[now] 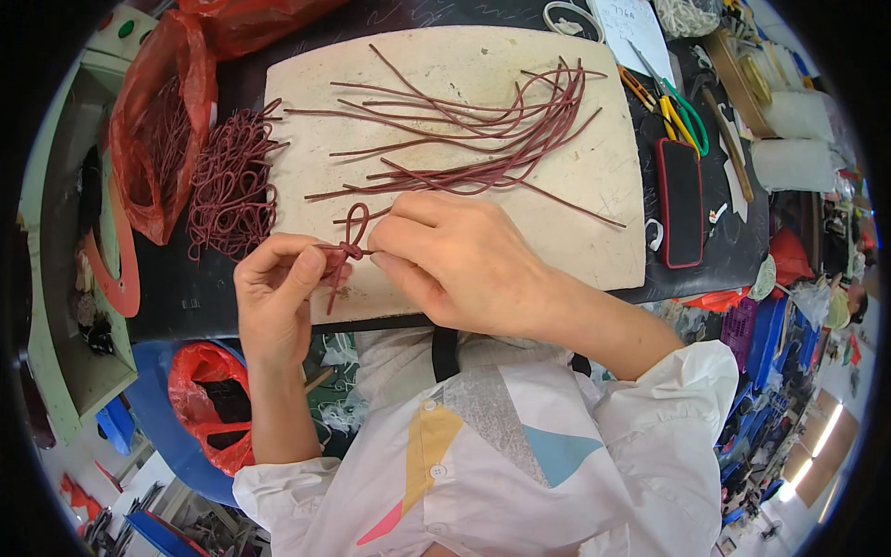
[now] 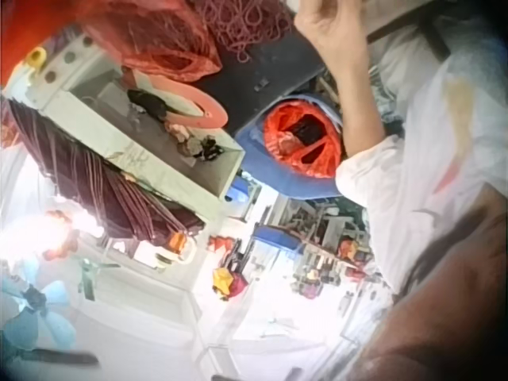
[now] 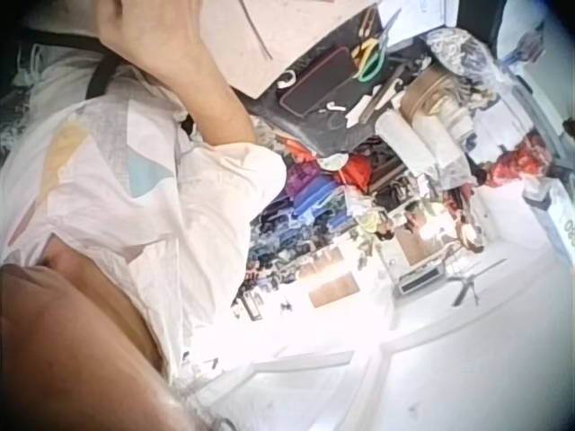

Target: The recorder is manually tying knots in multiple thin red cord-like shoe components at a workbench.

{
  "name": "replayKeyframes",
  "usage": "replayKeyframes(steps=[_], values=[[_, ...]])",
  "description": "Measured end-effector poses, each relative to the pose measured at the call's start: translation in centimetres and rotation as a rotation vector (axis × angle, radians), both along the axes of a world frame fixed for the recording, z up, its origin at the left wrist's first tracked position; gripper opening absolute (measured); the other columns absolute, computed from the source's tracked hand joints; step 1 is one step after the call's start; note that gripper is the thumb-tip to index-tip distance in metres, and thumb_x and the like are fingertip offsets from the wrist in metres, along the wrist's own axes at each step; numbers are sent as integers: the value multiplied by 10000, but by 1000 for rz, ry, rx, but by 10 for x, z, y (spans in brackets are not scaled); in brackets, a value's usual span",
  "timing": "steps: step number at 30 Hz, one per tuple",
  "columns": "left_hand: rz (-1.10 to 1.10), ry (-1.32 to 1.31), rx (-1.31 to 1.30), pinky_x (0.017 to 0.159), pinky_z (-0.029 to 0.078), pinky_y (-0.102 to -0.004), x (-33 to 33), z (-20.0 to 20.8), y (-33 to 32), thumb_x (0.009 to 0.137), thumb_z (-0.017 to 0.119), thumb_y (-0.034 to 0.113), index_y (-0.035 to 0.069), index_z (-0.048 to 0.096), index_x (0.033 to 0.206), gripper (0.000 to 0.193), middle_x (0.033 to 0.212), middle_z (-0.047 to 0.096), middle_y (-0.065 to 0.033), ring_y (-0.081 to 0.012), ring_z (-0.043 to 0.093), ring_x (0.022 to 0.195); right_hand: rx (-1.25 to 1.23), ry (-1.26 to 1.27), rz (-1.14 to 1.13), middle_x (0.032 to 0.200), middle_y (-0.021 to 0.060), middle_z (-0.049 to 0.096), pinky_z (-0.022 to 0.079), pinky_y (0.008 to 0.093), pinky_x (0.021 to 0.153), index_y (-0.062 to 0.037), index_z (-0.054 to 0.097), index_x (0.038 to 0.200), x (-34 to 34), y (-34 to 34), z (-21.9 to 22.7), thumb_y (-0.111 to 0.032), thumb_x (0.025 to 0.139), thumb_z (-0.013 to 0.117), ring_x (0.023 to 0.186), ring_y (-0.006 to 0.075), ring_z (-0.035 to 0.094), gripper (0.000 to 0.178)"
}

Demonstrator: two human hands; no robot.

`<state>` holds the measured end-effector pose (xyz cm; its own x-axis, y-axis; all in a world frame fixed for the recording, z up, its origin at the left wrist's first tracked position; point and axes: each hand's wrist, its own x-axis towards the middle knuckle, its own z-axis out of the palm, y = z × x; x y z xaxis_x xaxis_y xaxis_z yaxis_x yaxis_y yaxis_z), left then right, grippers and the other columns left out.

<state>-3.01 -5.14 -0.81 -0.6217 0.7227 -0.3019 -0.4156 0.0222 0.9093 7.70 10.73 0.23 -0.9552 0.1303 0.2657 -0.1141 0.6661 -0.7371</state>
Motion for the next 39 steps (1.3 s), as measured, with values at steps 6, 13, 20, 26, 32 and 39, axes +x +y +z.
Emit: replayKeyframes(steps=[6,13,20,26,32,39], values=[[77,145,-15,557,486,-237,7,-2,4,731,644,-19,-29,633,861,131,783,635,-112,-155,614,646,69,91,-75,686,84,537,441,314,517,-30,590,814,0,3,-9,-55,721,601,603,229,547,97],[87,1346,33,587,485,-258,13,-9,10,664,671,-42,-9,647,800,142,746,628,-114,-196,618,637,-522,-318,-162,675,54,607,439,220,541,3,622,857,-7,10,14,-129,781,625,600,58,545,152],[34,-89,6,603,514,-231,14,0,8,817,572,31,-57,581,958,166,816,629,-134,-169,628,675,-516,-91,-162,738,83,631,479,251,602,0,616,892,-6,5,0,-35,733,628,667,133,613,164],[18,-264,17,618,521,-238,10,-2,5,803,601,44,-43,604,956,176,798,630,-120,-160,628,678,-282,-28,-92,764,113,619,483,282,597,-10,612,899,-6,6,4,-6,690,627,678,212,616,209],[19,-215,-6,620,516,-231,11,-7,7,786,616,29,-45,615,943,174,790,632,-114,-143,618,670,-30,103,-29,740,121,603,483,322,579,-21,610,886,-7,9,-2,-7,675,619,674,266,597,211],[21,-92,-46,589,494,-217,14,-6,7,787,607,21,-52,608,939,169,798,633,-127,-133,604,630,-238,-37,-72,707,101,613,477,286,558,-3,612,867,-11,10,-3,-48,710,638,618,202,601,165]])
